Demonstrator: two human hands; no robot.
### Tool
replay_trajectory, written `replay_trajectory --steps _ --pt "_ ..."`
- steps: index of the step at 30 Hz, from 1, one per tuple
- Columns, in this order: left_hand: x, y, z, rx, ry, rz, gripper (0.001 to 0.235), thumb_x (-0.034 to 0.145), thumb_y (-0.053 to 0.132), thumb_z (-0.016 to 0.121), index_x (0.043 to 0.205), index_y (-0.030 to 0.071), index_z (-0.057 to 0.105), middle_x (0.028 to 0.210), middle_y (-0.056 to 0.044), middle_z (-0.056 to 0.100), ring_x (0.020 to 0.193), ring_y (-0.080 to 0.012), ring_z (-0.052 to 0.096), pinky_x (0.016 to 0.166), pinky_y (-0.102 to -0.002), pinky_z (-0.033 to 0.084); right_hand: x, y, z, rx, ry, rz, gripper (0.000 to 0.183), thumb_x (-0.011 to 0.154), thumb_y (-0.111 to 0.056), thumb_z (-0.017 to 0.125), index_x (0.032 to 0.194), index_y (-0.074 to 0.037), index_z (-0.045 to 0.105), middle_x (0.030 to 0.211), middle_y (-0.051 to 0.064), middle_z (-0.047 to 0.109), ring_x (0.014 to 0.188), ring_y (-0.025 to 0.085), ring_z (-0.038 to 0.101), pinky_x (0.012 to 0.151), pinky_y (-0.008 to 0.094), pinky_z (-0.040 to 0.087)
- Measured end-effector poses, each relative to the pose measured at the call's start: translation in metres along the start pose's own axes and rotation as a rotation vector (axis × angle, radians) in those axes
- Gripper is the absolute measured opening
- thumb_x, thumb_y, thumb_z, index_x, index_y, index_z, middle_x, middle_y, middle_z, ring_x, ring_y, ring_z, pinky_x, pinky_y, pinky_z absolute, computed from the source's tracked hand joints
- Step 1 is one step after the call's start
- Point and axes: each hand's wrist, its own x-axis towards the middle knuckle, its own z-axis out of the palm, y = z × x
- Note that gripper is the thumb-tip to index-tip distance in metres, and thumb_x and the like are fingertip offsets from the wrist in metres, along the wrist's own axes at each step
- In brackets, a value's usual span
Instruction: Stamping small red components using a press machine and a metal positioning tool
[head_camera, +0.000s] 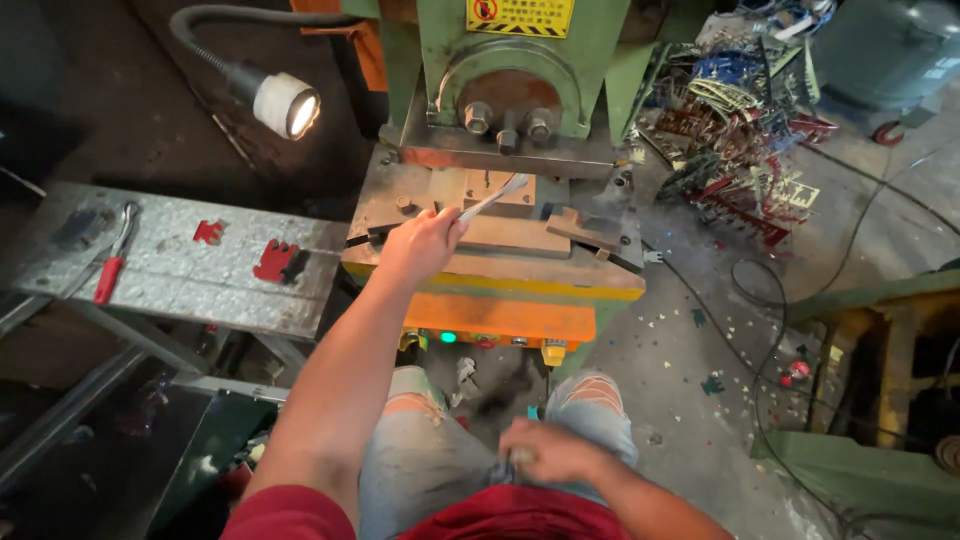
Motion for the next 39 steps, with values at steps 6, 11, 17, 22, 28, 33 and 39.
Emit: replay_trajectory --steps 6,11,17,22,28,33,39 --pt "0.0 -0.001 -0.003 0.009 -0.036 0.017 0.033 0.1 0.036 0.058 0.13 0.024 0.065 0.093 -0.009 0.064 0.079 -0.0326 0.064 0.068 -0.044 0.053 0.02 0.013 -0.011 0.233 0.384 0.203 0.015 0.086 -0.01 0.065 0.099 -0.016 0.064 0.096 0.002 0.062 0.082 0.02 0.06 0.075 0.033 0.051" --pt "-0.003 0.0 -0.006 0.008 -0.035 0.038 0.023 0.101 0.035 0.057 0.116 0.021 0.067 0.086 -0.007 0.066 0.069 -0.0326 0.065 0.061 -0.043 0.052 0.032 0.019 0.027 1.187 0.496 0.425 0.03 0.095 -0.004 0.063 0.123 -0.013 0.064 0.095 0.003 0.054 0.073 0.014 0.046 0.061 0.027 0.039" --pt "0.0 -0.005 -0.007 0.019 -0.151 -0.057 0.026 0.102 0.038 0.052 0.117 0.024 0.067 0.094 -0.004 0.07 0.084 -0.0293 0.067 0.07 -0.043 0.053 0.029 0.038 0.054 1.655 0.527 0.513 0.038 0.094 -0.002 0.067 0.129 -0.019 0.064 0.091 -0.001 0.059 0.067 0.012 0.055 0.056 0.029 0.048" --pt "0.0 -0.018 -0.004 0.058 -0.279 -0.223 0.032 0.103 0.045 0.046 0.123 0.027 0.064 0.101 -0.006 0.07 0.093 -0.0336 0.067 0.078 -0.048 0.054 0.027 0.048 0.052 1.766 0.461 0.427 0.05 0.089 -0.005 0.055 0.136 -0.02 0.059 0.091 0.007 0.059 0.072 0.019 0.056 0.062 0.036 0.052" --pt "-0.04 -0.052 0.023 0.018 -0.198 -0.279 0.034 0.104 0.044 0.048 0.125 0.02 0.059 0.103 -0.015 0.068 0.091 -0.0398 0.066 0.076 -0.051 0.053 0.013 0.045 0.046 1.962 0.359 0.084 0.062 0.087 -0.008 0.057 0.149 -0.016 0.049 0.118 0.018 0.065 0.095 0.03 0.066 0.09 0.05 0.056" --pt "-0.058 -0.051 0.016 -0.061 -0.052 -0.337 0.032 0.103 0.034 0.05 0.132 0.02 0.057 0.107 -0.01 0.067 0.092 -0.0345 0.065 0.076 -0.045 0.051 0.014 0.052 0.043 2.03 0.391 -0.01 0.058 0.086 -0.012 0.062 0.143 -0.018 0.053 0.12 0.018 0.063 0.101 0.035 0.066 0.096 0.055 0.055" --pt "-0.002 -0.036 0.003 -0.89 -0.244 -0.932 0.041 0.102 0.031 0.041 0.135 0.014 0.059 0.081 -0.004 0.056 0.061 -0.0147 0.05 0.049 -0.029 0.037 0.029 0.06 0.047 2.024 0.378 0.026 0.064 0.087 -0.02 0.06 0.15 -0.017 0.047 0.131 0.023 0.061 0.113 0.039 0.063 0.087 0.054 0.058"
